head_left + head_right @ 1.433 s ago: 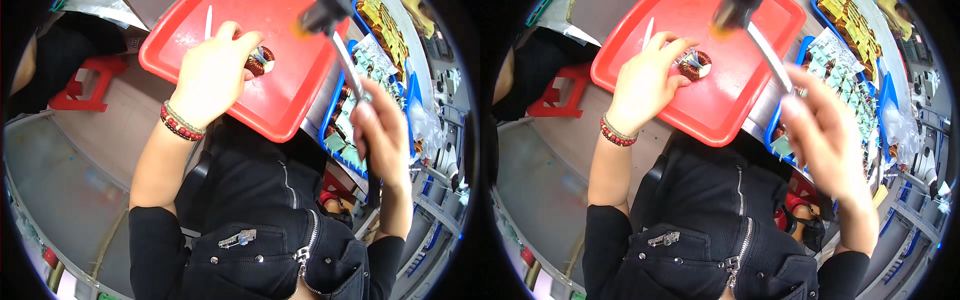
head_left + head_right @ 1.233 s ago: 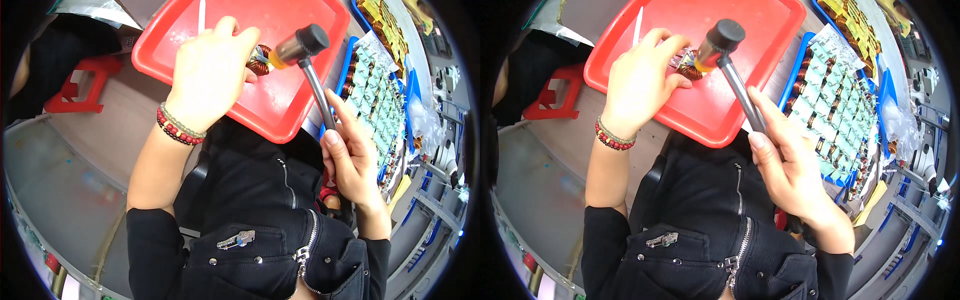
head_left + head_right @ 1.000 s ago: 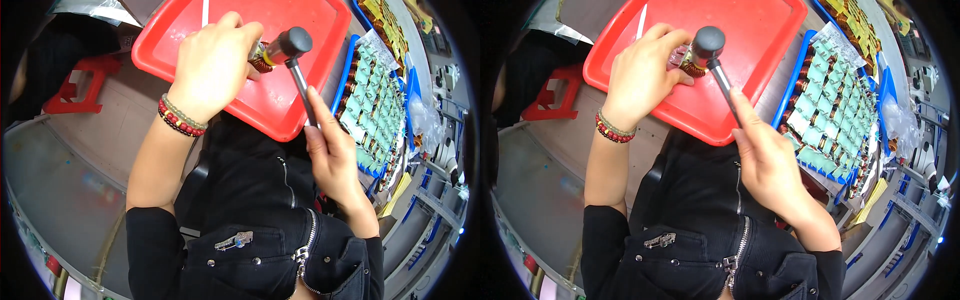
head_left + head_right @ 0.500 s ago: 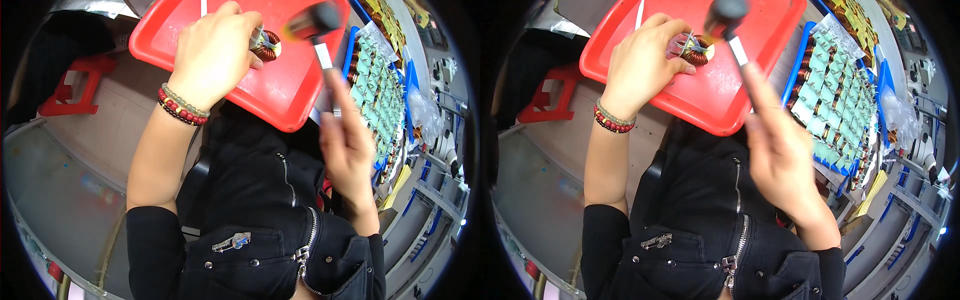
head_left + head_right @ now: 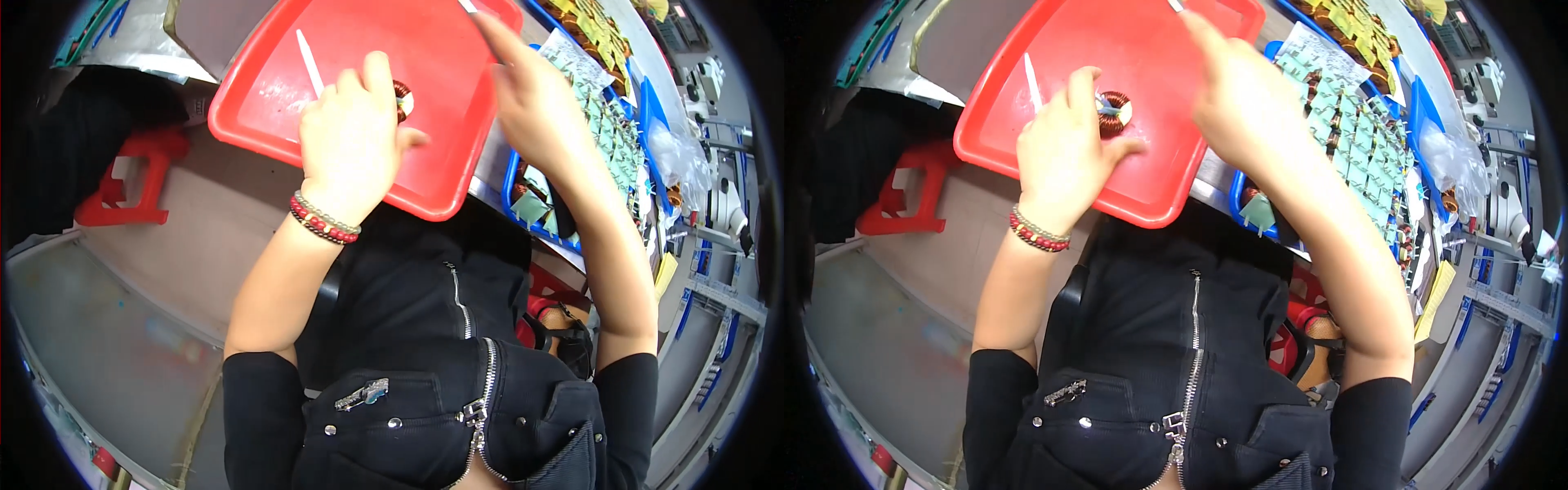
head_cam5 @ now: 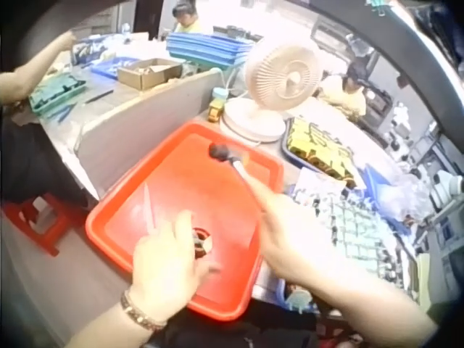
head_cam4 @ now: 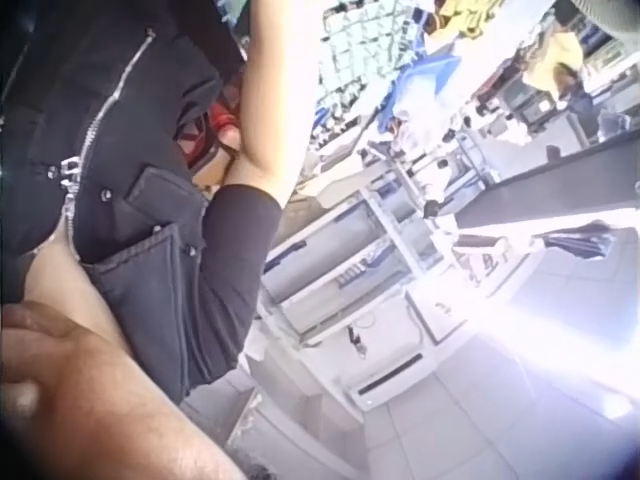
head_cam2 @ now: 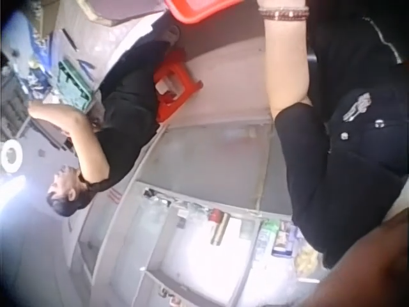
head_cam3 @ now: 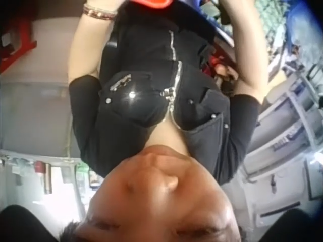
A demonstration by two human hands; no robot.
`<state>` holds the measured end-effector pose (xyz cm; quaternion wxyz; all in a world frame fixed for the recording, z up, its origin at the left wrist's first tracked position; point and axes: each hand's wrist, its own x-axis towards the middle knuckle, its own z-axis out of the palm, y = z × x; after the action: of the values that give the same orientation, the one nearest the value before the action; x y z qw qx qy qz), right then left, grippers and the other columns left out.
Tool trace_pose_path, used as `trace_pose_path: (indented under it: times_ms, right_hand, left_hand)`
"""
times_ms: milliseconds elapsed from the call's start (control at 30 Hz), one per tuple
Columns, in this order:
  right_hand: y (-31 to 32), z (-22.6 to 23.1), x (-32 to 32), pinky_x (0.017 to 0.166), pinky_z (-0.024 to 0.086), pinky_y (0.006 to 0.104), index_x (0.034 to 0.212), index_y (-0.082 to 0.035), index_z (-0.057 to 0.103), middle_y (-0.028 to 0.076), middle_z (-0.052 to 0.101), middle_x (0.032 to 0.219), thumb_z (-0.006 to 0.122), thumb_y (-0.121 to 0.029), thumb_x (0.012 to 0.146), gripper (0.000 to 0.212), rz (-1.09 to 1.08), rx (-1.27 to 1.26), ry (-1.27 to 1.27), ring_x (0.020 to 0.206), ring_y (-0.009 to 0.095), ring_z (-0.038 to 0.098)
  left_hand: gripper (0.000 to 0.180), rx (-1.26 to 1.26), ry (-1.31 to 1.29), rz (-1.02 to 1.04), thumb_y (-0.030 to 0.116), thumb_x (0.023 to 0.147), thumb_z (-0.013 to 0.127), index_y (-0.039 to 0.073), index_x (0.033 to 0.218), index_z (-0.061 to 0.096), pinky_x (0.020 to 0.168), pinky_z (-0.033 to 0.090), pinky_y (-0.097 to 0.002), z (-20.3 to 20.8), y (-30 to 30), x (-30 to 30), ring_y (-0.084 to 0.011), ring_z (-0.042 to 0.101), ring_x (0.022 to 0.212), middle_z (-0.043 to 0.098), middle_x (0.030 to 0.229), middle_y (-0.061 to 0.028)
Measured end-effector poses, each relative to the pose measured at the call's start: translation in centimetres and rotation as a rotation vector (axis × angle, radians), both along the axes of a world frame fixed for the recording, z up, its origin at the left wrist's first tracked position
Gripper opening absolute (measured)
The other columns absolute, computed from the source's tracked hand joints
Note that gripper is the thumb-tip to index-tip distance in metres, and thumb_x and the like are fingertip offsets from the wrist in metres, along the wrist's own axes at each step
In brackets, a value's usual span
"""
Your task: Assembling small electronic inductors by fitting them into plastic housings and securing them with tools.
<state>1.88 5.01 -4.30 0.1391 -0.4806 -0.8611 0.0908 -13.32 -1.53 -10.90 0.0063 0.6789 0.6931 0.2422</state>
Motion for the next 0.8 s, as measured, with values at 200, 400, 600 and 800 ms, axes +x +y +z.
trace_pose_path:
  times_ms: [200,400,600,800]
  right_hand:
    - [2.0,-3.1,0.3,0.082,0.045,0.0403,0.127,-0.009,0.042,0.021,0.058,0.101,0.051,-0.012,0.081,0.048,-0.043,-0.01,-0.14,0.097,0.035,0.056]
    - [-1.7,1.1,3.6,0.077,0.046,0.0332,0.126,-0.013,0.047,0.009,0.058,0.099,0.073,-0.013,0.067,0.065,0.399,-0.074,0.336,0.088,0.021,0.055]
    - [-3.9,2.2,6.6,0.071,0.046,0.0268,0.119,-0.007,0.054,0.007,0.061,0.097,0.077,-0.01,0.061,0.062,0.325,-0.069,0.616,0.079,0.016,0.055]
    - [-5.0,2.9,9.9,0.068,0.046,0.0265,0.11,0.0,0.057,0.009,0.062,0.103,0.077,-0.006,0.06,0.054,0.37,0.059,0.697,0.078,0.016,0.057]
  left_hand:
    - [0.064,-0.009,-0.351,-0.109,0.006,0.066,0.072,0.009,0.122,0.039,0.062,0.048,-0.0349,1.1,0.4,-0.8,-0.027,0.06,0.074,0.059,0.083,-0.0105]
    - [0.072,0.194,-0.401,-0.354,-0.002,0.062,0.071,0.007,0.125,0.039,0.061,0.043,-0.0272,6.0,-1.6,-0.9,-0.0164,0.052,0.07,0.057,0.082,-0.007]
    - [0.089,0.274,-0.481,-0.665,0.001,0.058,0.075,-0.006,0.129,0.022,0.056,0.035,-0.0166,8.9,-0.9,1.9,-0.0065,0.042,0.063,0.053,0.114,-0.0145]
    - [0.094,0.244,-0.697,-0.735,0.004,0.057,0.079,-0.006,0.13,0.022,0.058,0.034,-0.0161,9.1,-0.8,4.7,-0.0054,0.043,0.065,0.053,0.114,-0.0146]
